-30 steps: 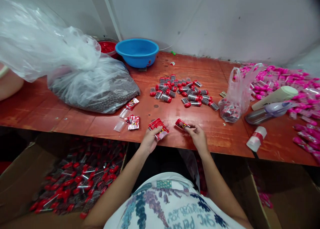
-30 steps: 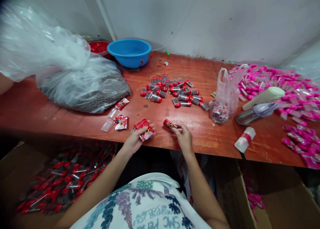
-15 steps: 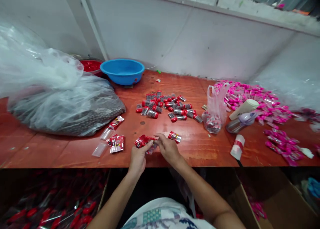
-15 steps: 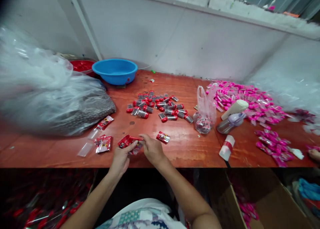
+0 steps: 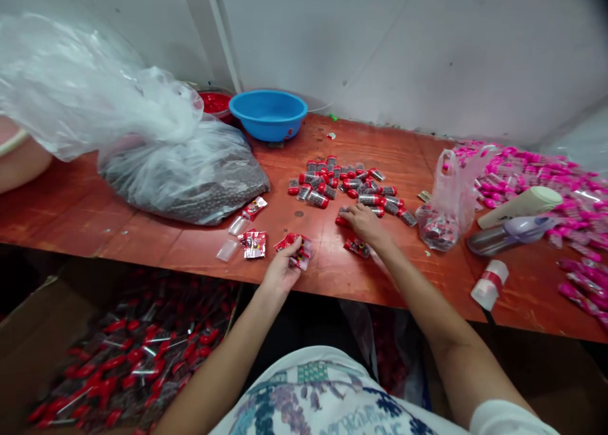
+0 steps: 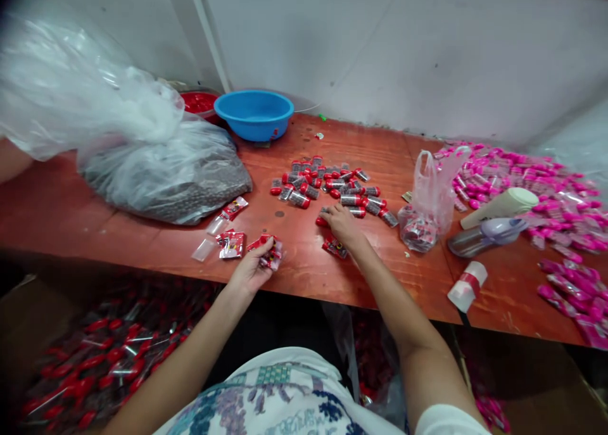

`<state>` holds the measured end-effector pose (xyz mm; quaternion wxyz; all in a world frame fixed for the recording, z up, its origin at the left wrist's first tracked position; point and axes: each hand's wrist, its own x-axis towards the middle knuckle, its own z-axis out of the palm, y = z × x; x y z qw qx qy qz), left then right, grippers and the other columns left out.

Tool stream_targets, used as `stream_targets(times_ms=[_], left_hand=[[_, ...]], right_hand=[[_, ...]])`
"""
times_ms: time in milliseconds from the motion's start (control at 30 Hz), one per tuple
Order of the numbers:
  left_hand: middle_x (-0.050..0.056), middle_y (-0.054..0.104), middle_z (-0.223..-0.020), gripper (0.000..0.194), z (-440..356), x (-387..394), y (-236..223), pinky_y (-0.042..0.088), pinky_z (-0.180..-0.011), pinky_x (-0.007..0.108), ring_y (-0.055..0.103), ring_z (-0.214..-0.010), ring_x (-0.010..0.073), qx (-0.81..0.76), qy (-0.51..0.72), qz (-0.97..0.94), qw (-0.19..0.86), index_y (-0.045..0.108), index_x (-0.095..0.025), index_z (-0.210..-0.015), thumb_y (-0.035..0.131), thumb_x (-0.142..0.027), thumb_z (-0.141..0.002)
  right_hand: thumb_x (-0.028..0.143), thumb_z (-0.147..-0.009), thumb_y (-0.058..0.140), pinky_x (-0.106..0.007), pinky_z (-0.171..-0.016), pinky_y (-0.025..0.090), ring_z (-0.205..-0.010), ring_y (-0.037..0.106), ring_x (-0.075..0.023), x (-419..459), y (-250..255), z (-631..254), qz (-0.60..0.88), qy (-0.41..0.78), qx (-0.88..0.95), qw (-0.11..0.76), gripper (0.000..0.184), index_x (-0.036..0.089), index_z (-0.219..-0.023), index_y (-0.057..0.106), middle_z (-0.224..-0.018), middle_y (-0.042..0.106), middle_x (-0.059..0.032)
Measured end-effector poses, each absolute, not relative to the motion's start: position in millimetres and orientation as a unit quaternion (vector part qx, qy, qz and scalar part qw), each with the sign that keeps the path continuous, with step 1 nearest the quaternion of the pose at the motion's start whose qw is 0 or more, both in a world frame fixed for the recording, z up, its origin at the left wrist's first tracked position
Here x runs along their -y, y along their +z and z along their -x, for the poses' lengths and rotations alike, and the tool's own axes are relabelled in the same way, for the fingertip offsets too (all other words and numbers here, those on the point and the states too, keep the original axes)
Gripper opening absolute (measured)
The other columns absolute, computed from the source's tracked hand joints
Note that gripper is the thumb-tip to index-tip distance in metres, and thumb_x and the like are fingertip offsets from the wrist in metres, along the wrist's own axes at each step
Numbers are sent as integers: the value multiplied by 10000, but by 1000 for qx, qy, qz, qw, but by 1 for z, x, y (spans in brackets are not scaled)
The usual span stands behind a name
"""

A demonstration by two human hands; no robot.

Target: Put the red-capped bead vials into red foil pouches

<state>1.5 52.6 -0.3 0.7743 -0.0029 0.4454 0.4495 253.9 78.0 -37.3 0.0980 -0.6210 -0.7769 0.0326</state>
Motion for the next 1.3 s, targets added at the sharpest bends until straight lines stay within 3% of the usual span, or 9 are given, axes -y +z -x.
stream_targets(times_ms=[133, 267, 333, 433, 533, 767, 1033, 1300], left_hand=[[26, 657, -649, 137, -1, -54, 1, 576, -666, 318, 639, -560, 117, -449, 438, 37, 778, 616, -117, -688, 600, -31, -794], [25, 660, -660, 122, 1, -54, 0, 576, -662, 301, 640, -561, 114, -445, 442, 35, 778, 617, -126, -693, 634, -32, -769], [23, 661, -660, 122, 3, -54, -1, 576, -659, 289, 643, -569, 114, -445, 454, 38, 771, 618, -129, -702, 639, -25, -762], [20, 658, -649, 135, 2, -56, -3, 580, -651, 294, 638, -560, 114, -442, 468, 48, 764, 608, -130, -694, 622, -23, -774], [25, 659, -643, 162, -3, -55, -2, 579, -619, 283, 631, -554, 115, -433, 474, 42, 765, 598, -128, -668, 595, -24, -792], [40, 678, -672, 124, -11, -46, 0, 558, -636, 249, 648, -603, 124, -410, 498, -29, 763, 631, -115, -683, 628, -3, -739], [3, 665, -635, 216, -11, -37, 4, 497, -551, 223, 617, -556, 118, -411, 557, -112, 713, 651, -117, -677, 805, -85, -528], [-4, 624, -611, 219, -9, -32, 0, 445, -531, 213, 573, -539, 101, -378, 526, -247, 721, 641, -124, -667, 817, -217, -575]], right_hand=[[300, -876, 574, -336, -841, 383, -971, 540, -246, -77, -35, -235, 597, 83, 787, 131, 204, 147, -976, 664, -1012, 653, -138], [328, -931, 466, -324, -759, 425, -870, 597, -233, -65, -25, -217, 630, 82, 751, 178, 259, 149, -1003, 639, -923, 675, -125], [364, -959, 383, -306, -719, 453, -831, 614, -205, -49, -16, -199, 634, 115, 719, 259, 313, 184, -1096, 599, -959, 676, -91], [419, -941, 394, -264, -586, 479, -638, 596, -146, -17, -4, -166, 583, 276, 622, 444, 317, 245, -1127, 583, -888, 670, -18], [426, -917, 439, -257, -587, 499, -690, 604, -152, 5, 1, -140, 558, 340, 565, 504, 305, 253, -1105, 607, -925, 666, -21], [410, -897, 484, -260, -621, 500, -765, 621, -173, 13, -7, -129, 606, 318, 536, 495, 284, 236, -1098, 583, -909, 662, -34], [458, -836, 547, -191, -399, 460, -636, 587, -137, 20, -12, -126, 581, 443, 451, 512, 317, 225, -1051, 537, -834, 614, -9], [416, -854, 546, -229, -510, 498, -700, 594, -142, 24, -6, -124, 595, 394, 471, 518, 291, 194, -1039, 584, -889, 619, -32]])
